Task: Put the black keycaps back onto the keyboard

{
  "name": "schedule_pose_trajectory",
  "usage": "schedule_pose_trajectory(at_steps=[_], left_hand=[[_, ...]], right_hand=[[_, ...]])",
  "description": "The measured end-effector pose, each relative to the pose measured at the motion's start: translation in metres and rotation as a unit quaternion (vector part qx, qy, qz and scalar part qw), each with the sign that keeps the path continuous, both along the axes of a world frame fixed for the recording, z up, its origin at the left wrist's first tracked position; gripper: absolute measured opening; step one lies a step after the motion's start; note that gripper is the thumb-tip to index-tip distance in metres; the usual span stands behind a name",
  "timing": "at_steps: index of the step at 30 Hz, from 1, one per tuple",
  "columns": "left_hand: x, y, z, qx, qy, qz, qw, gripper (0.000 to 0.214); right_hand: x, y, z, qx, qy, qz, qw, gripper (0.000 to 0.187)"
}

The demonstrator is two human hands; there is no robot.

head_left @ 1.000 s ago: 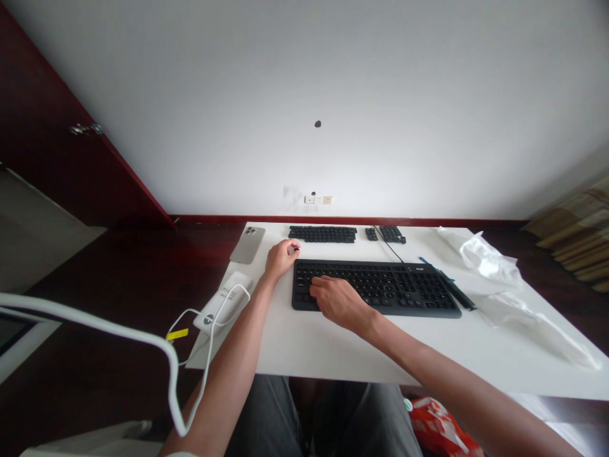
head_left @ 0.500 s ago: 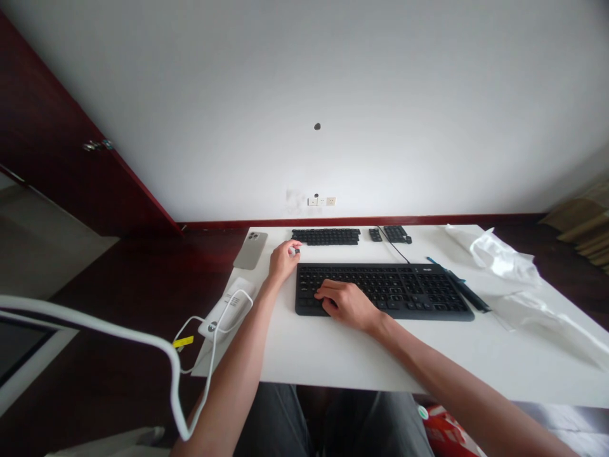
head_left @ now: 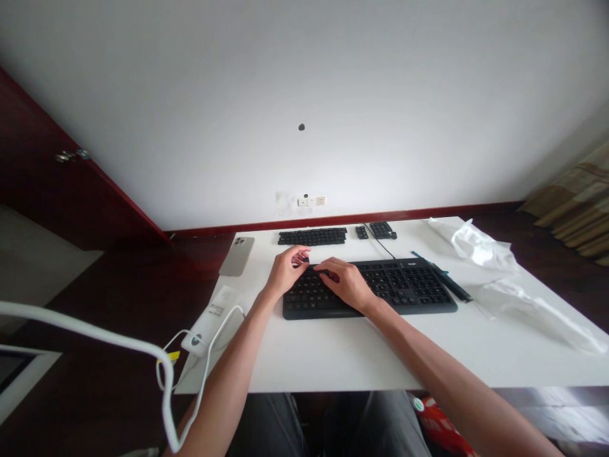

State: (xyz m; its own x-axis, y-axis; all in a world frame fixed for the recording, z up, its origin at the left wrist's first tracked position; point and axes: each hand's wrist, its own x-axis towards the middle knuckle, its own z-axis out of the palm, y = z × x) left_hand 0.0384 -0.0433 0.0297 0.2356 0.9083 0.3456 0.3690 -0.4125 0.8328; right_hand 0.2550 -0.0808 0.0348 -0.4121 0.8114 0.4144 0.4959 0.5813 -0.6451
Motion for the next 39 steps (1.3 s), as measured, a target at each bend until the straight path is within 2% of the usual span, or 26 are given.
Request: schedule_pose_trajectory(at_steps=[7, 15, 19, 26, 29, 33, 36, 39], left_hand=[[0.014, -0.009, 0.000, -0.030, -0.017, -0.068, 0.997, 0.052], [0.013, -0.011, 0.002, -0.080, -0.040, -0.111, 0.990, 0.051], [0.010, -0.009, 0.000, -0.105, -0.060, -0.116, 0.986, 0.053], [0.006, -0.008, 0.003, -0.142, -0.066, -0.123, 0.980, 0.054], [0.005, -0.009, 0.004, -0.158, -0.071, -0.139, 0.975, 0.052], [0.005, -0.010, 0.005, -0.171, -0.083, -0.160, 0.969, 0.052], [0.004, -0.010, 0.006, -0.169, -0.076, -0.166, 0.968, 0.054], [0.000, -0.006, 0.004, -0.128, -0.051, -0.133, 0.981, 0.047]], right_hand=[[0.003, 0.007, -0.006, -0.002, 0.030, -0.009, 1.000, 0.028], [0.006, 0.011, -0.009, -0.006, 0.048, 0.009, 0.999, 0.018], [0.006, 0.011, -0.011, -0.033, 0.075, 0.020, 0.996, 0.016], [0.009, 0.013, -0.011, -0.117, 0.098, 0.019, 0.988, 0.023], [0.011, 0.014, -0.005, -0.165, 0.094, 0.044, 0.981, 0.027], [0.012, 0.016, -0.003, -0.224, 0.137, 0.094, 0.960, 0.032], [0.011, 0.017, -0.007, -0.240, 0.155, 0.088, 0.954, 0.033], [0.010, 0.016, -0.010, -0.222, 0.123, 0.064, 0.965, 0.029]])
